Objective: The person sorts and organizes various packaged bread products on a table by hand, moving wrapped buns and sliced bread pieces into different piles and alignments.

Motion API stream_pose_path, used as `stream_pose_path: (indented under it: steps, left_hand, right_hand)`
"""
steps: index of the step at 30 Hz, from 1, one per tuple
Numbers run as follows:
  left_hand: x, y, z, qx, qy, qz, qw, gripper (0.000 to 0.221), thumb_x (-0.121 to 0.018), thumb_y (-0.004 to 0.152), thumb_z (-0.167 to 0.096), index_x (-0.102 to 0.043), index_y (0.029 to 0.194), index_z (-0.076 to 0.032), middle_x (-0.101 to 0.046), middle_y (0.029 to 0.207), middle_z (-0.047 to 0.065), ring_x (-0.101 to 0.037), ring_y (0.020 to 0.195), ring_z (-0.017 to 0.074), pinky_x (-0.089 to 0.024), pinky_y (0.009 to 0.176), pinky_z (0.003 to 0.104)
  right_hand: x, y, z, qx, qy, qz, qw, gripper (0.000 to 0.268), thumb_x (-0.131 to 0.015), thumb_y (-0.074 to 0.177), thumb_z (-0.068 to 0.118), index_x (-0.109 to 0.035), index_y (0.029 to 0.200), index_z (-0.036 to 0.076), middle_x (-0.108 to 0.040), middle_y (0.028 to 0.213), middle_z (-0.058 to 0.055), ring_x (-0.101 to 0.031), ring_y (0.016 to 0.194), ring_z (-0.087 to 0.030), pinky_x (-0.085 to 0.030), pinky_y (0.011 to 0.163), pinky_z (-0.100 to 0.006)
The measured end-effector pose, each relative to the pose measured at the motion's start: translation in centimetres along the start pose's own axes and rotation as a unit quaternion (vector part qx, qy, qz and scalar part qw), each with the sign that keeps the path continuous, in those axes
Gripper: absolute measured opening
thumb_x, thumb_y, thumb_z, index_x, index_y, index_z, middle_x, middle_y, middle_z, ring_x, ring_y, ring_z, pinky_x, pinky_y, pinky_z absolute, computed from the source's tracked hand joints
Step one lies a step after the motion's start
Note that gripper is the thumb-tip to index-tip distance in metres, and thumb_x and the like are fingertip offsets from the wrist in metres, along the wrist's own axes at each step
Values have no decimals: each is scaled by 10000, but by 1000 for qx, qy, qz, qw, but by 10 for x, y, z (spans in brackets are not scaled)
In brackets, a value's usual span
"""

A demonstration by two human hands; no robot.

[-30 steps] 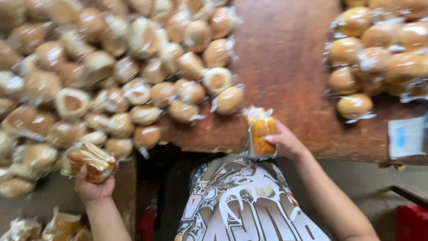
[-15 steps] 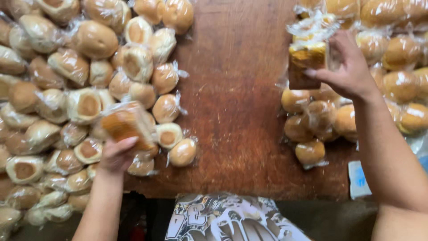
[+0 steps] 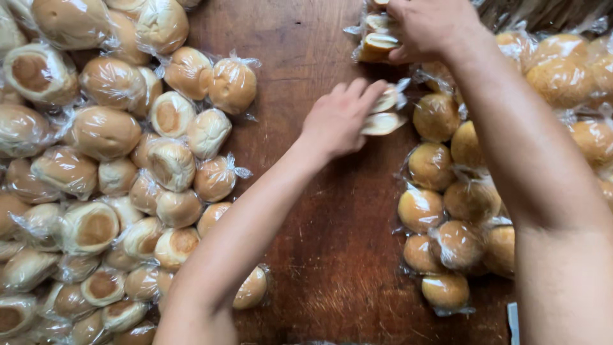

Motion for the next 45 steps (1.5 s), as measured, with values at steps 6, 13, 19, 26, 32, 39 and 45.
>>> stream_pose_path:
  steps: [6,13,19,26,32,39,45]
  left_hand:
    - [-37,64,9,-48,17,-88,995,833,-742,773,-42,-395,1493,-277,-502,1386,74,-549,1278,316,-542,1015,435]
    - [-82,67,42,88,-243,-151,954,1273,-907,753,-319,31,1607,-218,-86,1735,180,-387,1486,374,-482,1122,446]
    - [-104,86,36,65,-210,-171,961,1403,-937,764,-388,181,1592,-201,-79,1699,200,-333,1516,395,-392,1196,494]
    - [-106,81,34,101,-166,-203,960,1441,-933,669,-413,173,1563,-180,-96,1681,215,-331,1495,399,-362,1198,515]
    - [-113,84,33,89,-188,-186,960,1380,-895,768,-345,174,1605,-101,-160,1687,195,-342,1530,397,-182,1288,563]
    - [-73,64,21,119,-147,-176,966,1387,-934,664,-363,101,1542,-78,-135,1639,253,-222,1512,411,-188,1194,589]
    - [-48,-103,-34,82,-256,-185,945,1072,-820,859,-240,-106,1638,-54,-264,1679,229,-300,1561,394,-334,1256,451]
  right_hand:
    - [-31,22,-61,-66,25,233,970,559,-885,711,351,-719,1142,37,-733,970,-202,-709,848,-366,-569,728,-470]
    - [-39,4,-87,-119,22,279,952,444,-804,799,287,-712,1139,18,-718,943,-231,-705,829,-376,-565,732,-482]
    - [-44,3,-80,-119,88,190,971,351,-735,874,232,-706,1136,1,-706,920,-257,-702,812,-385,-562,736,-492]
    - [-72,-9,-56,-203,142,-57,967,264,-686,962,209,-693,1077,-29,-676,932,-288,-683,847,-416,-544,779,-511]
    - [-69,-20,-23,-148,204,-316,915,268,-577,845,-15,-600,1109,24,-605,1176,-216,-538,1153,-445,-465,958,-515]
    - [-25,-36,16,-212,235,-459,830,308,-553,815,-112,-592,1087,24,-545,1294,-192,-510,1333,-366,-436,1147,-502]
    - [-18,-161,178,-223,560,-532,594,375,-517,983,-80,-487,1345,15,-497,1474,-173,-489,1377,-271,-368,1243,-412]
Point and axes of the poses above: each hand's wrist, its own y-axis towards the middle knuckle, its own x-axis out of the back of the hand, z = x × y, the point moved 4 cm from there along y, towards the middle knuckle
